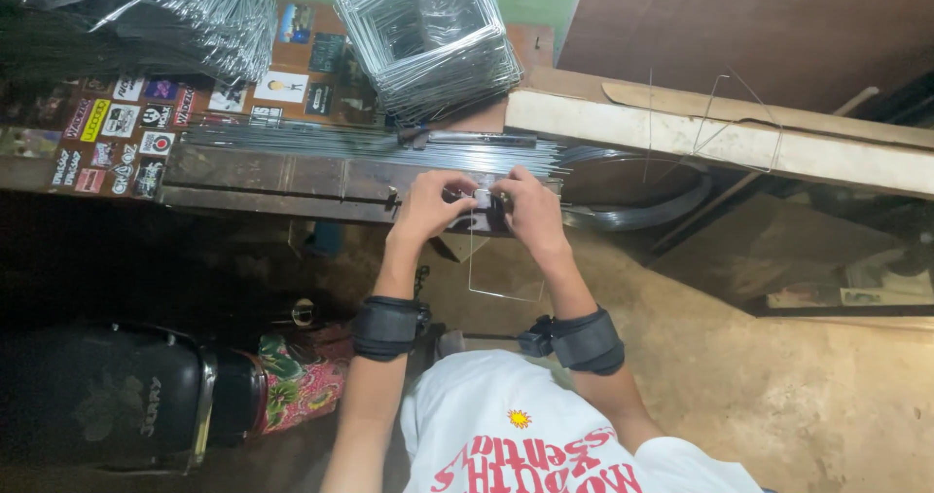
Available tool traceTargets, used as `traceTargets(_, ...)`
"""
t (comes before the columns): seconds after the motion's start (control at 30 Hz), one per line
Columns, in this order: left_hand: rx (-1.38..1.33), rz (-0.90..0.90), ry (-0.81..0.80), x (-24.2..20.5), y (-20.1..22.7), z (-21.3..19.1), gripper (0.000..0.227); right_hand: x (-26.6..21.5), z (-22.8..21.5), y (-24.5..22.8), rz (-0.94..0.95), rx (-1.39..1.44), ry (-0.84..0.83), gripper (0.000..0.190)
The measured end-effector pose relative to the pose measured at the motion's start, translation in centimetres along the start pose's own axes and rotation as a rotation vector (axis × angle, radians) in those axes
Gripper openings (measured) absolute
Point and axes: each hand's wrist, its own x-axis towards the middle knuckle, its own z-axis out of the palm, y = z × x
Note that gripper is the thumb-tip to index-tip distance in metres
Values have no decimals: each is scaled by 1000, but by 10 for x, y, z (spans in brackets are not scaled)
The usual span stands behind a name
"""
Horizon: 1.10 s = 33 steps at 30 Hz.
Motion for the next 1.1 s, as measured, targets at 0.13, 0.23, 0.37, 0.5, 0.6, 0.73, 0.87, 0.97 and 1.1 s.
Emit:
traceTargets(0.13, 11, -9, 4, 3, -11, 6, 27, -2, 7, 10, 4, 4, 12, 25)
traceTargets(0.23, 23, -19, -1, 3, -17, 10, 28, -4, 6, 10, -2, 13, 25, 28)
traceTargets(0.37, 101, -8, 18, 3, -18, 9, 30, -4, 0, 10, -26, 104, 81, 33)
traceTargets(0.5, 146, 6, 10, 7, -28, 15, 32, -4, -18, 11, -145, 258, 231, 31)
traceTargets(0.6, 184, 1, 5, 13, -33, 18, 34, -7, -42, -1, -144, 313, 345, 25)
traceTargets(0.73, 224, -31, -46, 19, -33, 18, 36, -17, -44, 9, -19, 458, 435, 17)
traceTargets(0.87, 256, -51, -101, 22, -36, 18, 36, -24, -39, 15, 104, 693, 582, 10)
traceTargets(0.97, 268, -26, -118, 23, -36, 17, 36, -28, -38, 9, 141, 801, 673, 10)
traceTargets(1.1, 268, -2, -137, 22, -37, 17, 34, -35, -38, 6, 129, 908, 780, 7)
